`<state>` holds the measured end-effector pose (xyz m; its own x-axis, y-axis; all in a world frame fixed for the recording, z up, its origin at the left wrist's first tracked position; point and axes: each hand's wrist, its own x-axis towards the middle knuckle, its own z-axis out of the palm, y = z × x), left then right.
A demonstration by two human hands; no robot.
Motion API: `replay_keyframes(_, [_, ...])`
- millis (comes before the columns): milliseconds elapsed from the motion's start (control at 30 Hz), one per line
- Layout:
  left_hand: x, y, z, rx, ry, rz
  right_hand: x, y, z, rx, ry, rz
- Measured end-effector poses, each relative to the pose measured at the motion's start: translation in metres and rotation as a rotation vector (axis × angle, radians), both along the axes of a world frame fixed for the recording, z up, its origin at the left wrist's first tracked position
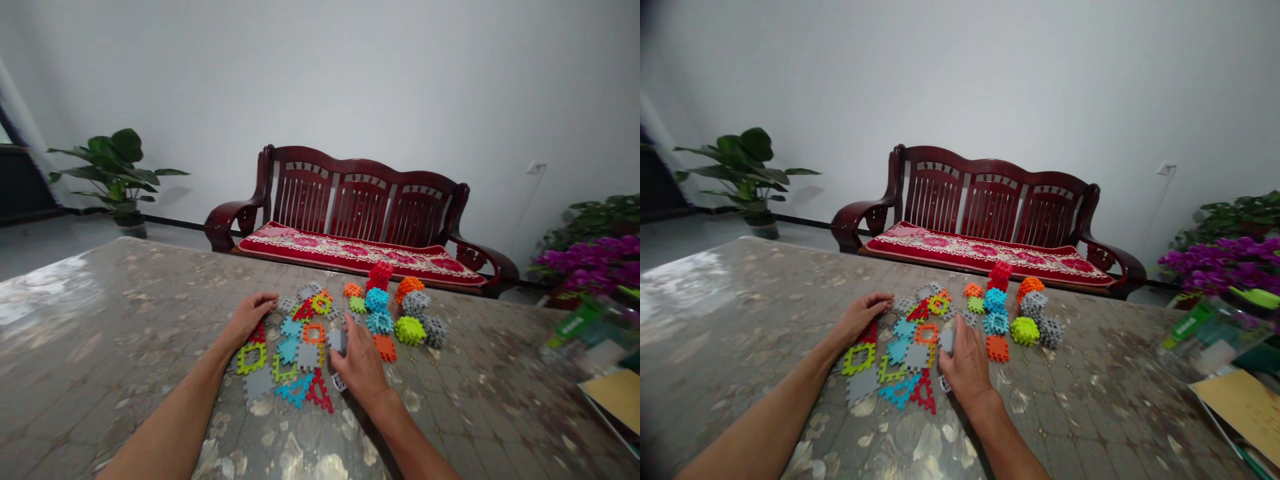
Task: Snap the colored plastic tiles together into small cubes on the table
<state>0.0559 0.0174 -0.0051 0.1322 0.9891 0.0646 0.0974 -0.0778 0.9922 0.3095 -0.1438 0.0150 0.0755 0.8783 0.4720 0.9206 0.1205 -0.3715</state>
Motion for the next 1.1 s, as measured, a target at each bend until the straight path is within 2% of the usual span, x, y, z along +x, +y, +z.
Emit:
replay_keyframes(167, [0.001,-0.001,0.002,0.003,-0.005,0.005,0.001,0.003,0.016,0.053,0.071,0.011])
replay_keyframes(300, [0.002,-0.002,0.002,0.01,0.013,0.005,0.017,0.009,0.034,0.12,0.107,-0.048])
replay_keyframes(500, [0.001,-0.001,0.002,0.012,0.034,0.002,0.075,0.004,0.072,0.191,0.184,-0.297])
replay_keyframes(600, [0.0,0.001,0.0,0.02,0.049,0.0,0.112,-0.01,0.08,0.201,0.225,-0.477])
replay_keyframes(700, [-0.001,0.002,-0.003,0.028,0.052,-0.007,0.148,-0.028,0.073,0.178,0.272,-0.647])
replay_keyframes(800, [-0.001,0.003,-0.004,0.036,0.054,-0.005,0.176,-0.045,0.056,0.116,0.293,-0.764])
replay_keyframes(933, [0.0,0.001,0.001,0.034,0.092,0.004,0.199,-0.058,0.033,-0.061,0.251,-0.806])
replay_keyframes(1100, [0.0,-0.001,0.005,0.022,0.102,0.013,0.201,-0.062,0.017,-0.213,0.16,-0.768])
